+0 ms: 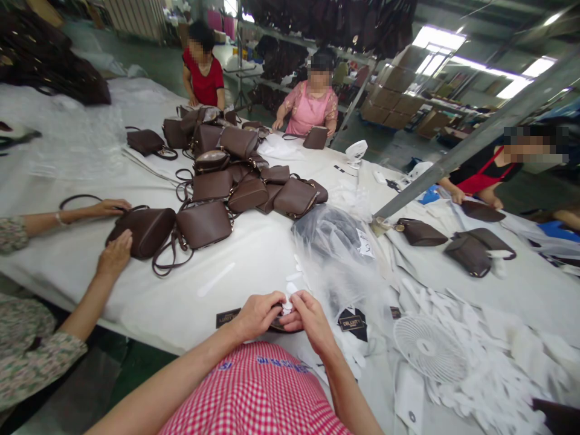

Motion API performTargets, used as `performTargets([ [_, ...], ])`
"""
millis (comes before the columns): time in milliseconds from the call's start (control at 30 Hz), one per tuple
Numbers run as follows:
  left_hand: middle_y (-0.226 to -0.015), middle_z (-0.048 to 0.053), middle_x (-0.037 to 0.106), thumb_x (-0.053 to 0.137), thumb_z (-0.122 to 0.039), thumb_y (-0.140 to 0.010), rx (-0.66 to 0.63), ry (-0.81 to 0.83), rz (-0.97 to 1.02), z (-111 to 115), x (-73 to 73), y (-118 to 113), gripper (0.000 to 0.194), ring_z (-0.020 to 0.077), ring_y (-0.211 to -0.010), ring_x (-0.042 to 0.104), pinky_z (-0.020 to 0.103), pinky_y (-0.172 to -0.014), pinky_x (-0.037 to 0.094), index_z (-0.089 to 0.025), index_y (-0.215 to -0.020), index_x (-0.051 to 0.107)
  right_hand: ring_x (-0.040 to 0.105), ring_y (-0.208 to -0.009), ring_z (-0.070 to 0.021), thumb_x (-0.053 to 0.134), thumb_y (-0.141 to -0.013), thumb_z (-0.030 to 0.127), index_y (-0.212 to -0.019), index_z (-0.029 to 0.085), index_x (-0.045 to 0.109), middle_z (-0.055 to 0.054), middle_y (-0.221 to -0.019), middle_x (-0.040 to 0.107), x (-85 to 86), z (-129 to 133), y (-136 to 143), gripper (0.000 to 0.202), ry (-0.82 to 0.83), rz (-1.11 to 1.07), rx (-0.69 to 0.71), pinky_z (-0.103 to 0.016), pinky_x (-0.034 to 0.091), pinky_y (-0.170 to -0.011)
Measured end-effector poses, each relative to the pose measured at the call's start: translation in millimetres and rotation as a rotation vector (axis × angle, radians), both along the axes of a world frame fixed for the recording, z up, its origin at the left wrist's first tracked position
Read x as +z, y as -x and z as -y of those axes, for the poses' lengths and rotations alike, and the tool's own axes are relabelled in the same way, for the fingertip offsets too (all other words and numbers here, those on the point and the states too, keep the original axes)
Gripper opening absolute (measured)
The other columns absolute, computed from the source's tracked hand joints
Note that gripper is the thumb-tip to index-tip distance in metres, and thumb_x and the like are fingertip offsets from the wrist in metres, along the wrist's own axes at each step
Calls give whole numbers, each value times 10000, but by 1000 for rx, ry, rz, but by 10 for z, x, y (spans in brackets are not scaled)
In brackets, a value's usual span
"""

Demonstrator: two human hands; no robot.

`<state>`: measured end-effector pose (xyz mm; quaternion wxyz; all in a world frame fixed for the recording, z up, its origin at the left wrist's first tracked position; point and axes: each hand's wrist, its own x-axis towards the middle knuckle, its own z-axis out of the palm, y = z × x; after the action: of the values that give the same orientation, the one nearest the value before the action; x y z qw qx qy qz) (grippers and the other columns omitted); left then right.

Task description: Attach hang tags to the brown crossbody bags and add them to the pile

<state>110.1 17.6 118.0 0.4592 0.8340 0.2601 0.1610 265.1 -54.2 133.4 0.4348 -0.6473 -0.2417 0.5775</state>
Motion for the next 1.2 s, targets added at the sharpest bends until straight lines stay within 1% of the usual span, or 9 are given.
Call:
performTargets([
  [100, -913, 15, 651, 386, -219, -907, -35, 21, 1, -13, 16, 6, 209, 148, -785, 597, 236, -747, 430, -209, -1043, 545, 521, -402, -131, 518, -833, 502, -954, 204, 574, 60, -484, 536, 34, -49, -53, 326, -64, 263, 202, -227, 415, -422],
  [200, -920, 15, 644, 406, -230, -903, -40, 56, 16, -26, 8, 11, 180, 152, -802, 596, 243, -760, 436, -204, -1024, 537, 558, -621, -147, 525, -864, 340, -815, 222, 626, 5, -653, 583, 148, -110, -112, 163, -321, 668, 366, -241, 428, -574],
  [333, -922, 13, 637, 443, -206, -879, -13, 156, 79, -86, 25, 7, 155, 153, -839, 592, 253, -789, 452, -196, -1012, 523, 524, -765, -153, 459, -876, 200, -770, 210, 578, -22, -808, 551, 248, -204, -127, 160, -522, 973, 369, -253, 402, -703],
  [500, -1017, 32, 637, 474, -203, -868, -75, 227, 144, -202, 115, 26, 219, 165, -942, 592, 283, -867, 452, -198, -1085, 509, 506, -684, -148, 447, -865, 229, -736, 200, 510, 4, -710, 523, 184, -273, -125, 147, -459, 860, 149, -253, 383, -654],
  [667, -961, 20, 637, 458, -211, -872, -63, 255, 143, -250, 138, 25, 203, 159, -900, 581, 277, -844, 444, -188, -1064, 517, 518, -625, -129, 456, -872, 256, -757, 200, 540, 31, -657, 553, 238, -236, -167, 153, -378, 705, 267, -230, 379, -609],
  [833, -755, -5, 591, 407, -217, -872, -106, 245, 102, -194, 41, -67, 202, 130, -724, 524, 231, -729, 426, -158, -774, 573, 547, -690, -153, 416, -892, 247, -789, 191, 577, -19, -722, 600, 261, -188, -57, 199, -515, 965, 356, -256, 382, -666],
  [933, -716, -15, 569, 414, -208, -846, -189, 314, 48, -178, -2, -74, 193, 121, -683, 498, 215, -681, 415, -152, -734, 561, 545, -696, -168, 391, -894, 249, -790, 184, 571, -42, -729, 597, 272, -230, -2, 218, -541, 1077, 272, -275, 379, -673],
  [1033, -673, -24, 520, 369, -284, -896, -192, 366, 21, -218, 50, -20, 256, 118, -652, 468, 209, -644, 407, -158, -733, 521, 541, -651, -152, 390, -897, 257, -815, 191, 550, -14, -692, 580, 340, -305, -35, 192, -417, 941, 154, -259, 384, -636],
  [1200, -836, 5, 604, 419, -352, -899, -249, 167, -23, -265, 273, 39, 233, 145, -757, 539, 231, -745, 422, -172, -879, 566, 484, -495, -113, 405, -901, 278, -843, 209, 519, 55, -566, 541, 480, -358, -100, 146, -330, 518, 280, -229, 388, -546],
])
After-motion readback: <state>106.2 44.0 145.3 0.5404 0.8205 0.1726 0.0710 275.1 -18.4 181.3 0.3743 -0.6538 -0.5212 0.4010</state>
